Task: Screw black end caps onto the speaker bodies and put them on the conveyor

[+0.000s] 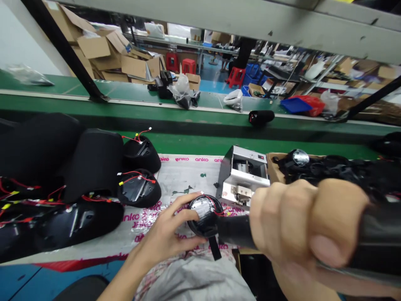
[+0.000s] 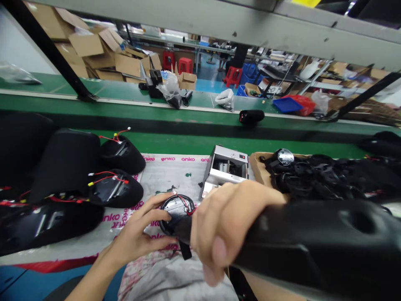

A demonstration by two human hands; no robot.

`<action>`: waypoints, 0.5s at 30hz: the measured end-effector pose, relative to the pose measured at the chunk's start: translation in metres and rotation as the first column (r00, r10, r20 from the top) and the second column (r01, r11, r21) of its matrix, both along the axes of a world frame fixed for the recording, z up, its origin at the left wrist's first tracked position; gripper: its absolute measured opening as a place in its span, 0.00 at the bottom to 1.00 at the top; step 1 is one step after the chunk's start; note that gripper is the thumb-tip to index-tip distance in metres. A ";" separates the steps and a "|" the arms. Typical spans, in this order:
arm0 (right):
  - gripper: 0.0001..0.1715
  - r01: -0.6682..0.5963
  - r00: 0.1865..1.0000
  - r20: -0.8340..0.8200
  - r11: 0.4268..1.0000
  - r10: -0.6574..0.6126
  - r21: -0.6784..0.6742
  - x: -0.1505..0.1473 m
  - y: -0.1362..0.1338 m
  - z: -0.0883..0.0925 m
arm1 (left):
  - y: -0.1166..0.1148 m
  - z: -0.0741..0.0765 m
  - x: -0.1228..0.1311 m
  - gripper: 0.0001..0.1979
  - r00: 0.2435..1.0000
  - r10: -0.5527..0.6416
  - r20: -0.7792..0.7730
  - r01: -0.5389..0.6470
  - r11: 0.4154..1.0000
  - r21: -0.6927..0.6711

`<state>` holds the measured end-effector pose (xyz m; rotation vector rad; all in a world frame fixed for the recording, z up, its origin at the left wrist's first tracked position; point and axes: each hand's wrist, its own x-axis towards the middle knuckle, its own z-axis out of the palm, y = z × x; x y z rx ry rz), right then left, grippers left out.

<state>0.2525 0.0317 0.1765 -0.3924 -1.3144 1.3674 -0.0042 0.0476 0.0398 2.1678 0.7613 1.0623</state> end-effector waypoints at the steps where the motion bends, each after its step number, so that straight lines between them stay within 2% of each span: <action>1: 0.21 0.001 1.000 -0.021 0.999 0.000 0.032 -0.005 0.003 0.004 | 0.000 0.001 0.000 0.17 1.000 -0.001 -0.003 0.001 1.000 -0.004; 5: 0.27 -0.076 0.997 0.029 0.993 0.073 0.089 -0.021 0.014 0.013 | 0.001 0.001 0.000 0.17 1.000 -0.001 0.004 0.001 1.000 -0.003; 7: 0.26 -0.079 0.996 0.042 0.993 0.075 0.088 -0.024 0.017 0.013 | 0.002 0.002 0.000 0.17 1.000 0.000 0.011 0.000 1.000 -0.004; 9: 0.25 -0.073 0.996 0.053 0.994 0.069 0.085 -0.024 0.018 0.011 | 0.002 0.002 -0.001 0.16 1.000 -0.003 0.014 0.003 1.000 -0.001; 12: 0.25 -0.130 0.988 0.098 0.987 0.120 0.098 -0.020 0.022 0.006 | 0.002 0.002 -0.001 0.17 1.000 -0.005 0.011 0.005 1.000 -0.004; 15: 0.24 -0.236 0.962 0.170 0.966 0.216 0.108 -0.016 0.029 0.008 | 0.001 0.000 -0.001 0.17 1.000 -0.001 0.009 0.001 1.000 -0.016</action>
